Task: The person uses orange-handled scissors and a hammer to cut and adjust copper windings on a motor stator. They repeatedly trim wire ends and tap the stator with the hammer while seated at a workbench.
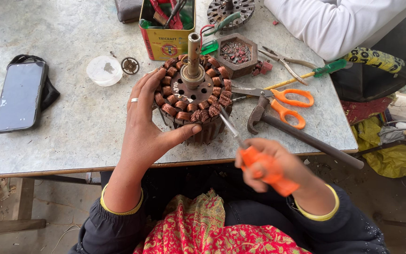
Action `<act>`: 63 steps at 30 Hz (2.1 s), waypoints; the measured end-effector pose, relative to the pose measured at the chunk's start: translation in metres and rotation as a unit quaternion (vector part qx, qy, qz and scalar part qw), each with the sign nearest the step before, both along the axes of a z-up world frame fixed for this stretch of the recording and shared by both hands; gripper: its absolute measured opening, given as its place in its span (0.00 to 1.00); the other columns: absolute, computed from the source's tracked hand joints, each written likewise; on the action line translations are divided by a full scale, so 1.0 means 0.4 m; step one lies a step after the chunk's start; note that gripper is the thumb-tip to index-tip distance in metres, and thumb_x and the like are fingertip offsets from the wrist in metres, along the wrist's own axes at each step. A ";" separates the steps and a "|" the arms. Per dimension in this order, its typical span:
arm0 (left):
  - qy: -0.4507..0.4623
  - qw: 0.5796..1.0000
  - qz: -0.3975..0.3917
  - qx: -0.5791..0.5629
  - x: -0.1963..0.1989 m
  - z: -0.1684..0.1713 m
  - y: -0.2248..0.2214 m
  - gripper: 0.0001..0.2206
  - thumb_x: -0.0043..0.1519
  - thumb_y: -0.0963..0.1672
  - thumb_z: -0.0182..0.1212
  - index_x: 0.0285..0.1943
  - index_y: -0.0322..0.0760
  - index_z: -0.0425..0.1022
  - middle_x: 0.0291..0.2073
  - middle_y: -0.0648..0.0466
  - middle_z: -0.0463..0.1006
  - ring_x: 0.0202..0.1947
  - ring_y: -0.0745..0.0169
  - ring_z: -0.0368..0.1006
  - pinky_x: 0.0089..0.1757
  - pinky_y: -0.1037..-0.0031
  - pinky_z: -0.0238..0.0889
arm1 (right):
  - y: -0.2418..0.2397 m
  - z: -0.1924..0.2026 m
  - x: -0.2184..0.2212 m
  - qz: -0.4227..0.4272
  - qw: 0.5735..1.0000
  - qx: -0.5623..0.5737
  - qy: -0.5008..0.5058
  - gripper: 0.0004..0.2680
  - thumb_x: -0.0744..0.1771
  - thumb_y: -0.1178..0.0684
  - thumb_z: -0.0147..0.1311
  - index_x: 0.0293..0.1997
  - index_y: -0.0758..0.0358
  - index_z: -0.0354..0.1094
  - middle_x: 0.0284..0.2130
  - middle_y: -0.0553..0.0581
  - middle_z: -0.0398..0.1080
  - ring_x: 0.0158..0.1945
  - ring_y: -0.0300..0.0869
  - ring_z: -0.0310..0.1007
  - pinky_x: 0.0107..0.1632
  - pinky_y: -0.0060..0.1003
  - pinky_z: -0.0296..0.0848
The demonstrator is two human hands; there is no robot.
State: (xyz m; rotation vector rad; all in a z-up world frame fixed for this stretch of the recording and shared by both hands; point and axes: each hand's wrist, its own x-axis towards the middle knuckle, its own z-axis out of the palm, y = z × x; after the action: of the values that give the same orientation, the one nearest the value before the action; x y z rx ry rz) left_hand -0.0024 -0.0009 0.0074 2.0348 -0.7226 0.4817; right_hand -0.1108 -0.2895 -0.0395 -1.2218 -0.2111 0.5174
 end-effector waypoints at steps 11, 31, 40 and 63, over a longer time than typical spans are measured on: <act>0.000 1.000 -0.012 0.004 0.006 0.000 0.002 0.49 0.44 0.50 0.84 0.76 0.34 0.59 0.71 0.41 0.65 0.74 0.42 0.62 0.70 0.56 0.56 | 0.010 0.043 0.003 -0.013 0.985 -0.171 -0.026 0.15 0.63 0.52 0.67 0.47 0.70 0.68 0.23 0.49 0.70 0.23 0.31 0.69 0.25 0.27 0.65; 0.040 0.997 -0.061 0.022 0.039 0.001 0.032 0.52 0.46 0.57 0.79 0.77 0.33 0.57 0.77 0.42 0.60 0.80 0.45 0.55 0.74 0.58 0.52 | -0.053 0.062 0.048 0.070 0.990 0.074 0.097 0.22 0.66 0.36 0.61 0.44 0.75 0.68 0.19 0.57 0.66 0.19 0.38 0.66 0.21 0.27 0.57; 0.017 0.998 -0.059 0.015 0.053 -0.002 0.011 0.49 0.47 0.59 0.78 0.75 0.32 0.61 0.70 0.43 0.66 0.73 0.49 0.65 0.70 0.62 0.59 | 0.002 0.073 0.070 0.087 0.992 0.064 0.061 0.17 0.67 0.42 0.58 0.47 0.71 0.65 0.26 0.54 0.69 0.26 0.38 0.72 0.33 0.31 0.67; 0.007 0.999 -0.045 -0.002 0.053 -0.013 0.017 0.53 0.47 0.57 0.80 0.79 0.32 0.57 0.72 0.42 0.66 0.74 0.45 0.63 0.70 0.58 0.57 | 0.020 0.037 0.095 0.032 0.997 -0.049 0.059 0.16 0.62 0.50 0.67 0.46 0.70 0.68 0.24 0.53 0.71 0.25 0.35 0.71 0.30 0.29 0.69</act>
State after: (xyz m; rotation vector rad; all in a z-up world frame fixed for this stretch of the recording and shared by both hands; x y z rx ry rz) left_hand 0.0189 0.0058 0.0023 1.9907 -0.8014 0.4157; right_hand -0.0727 -0.2815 -0.0249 -1.2784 -0.1267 0.6594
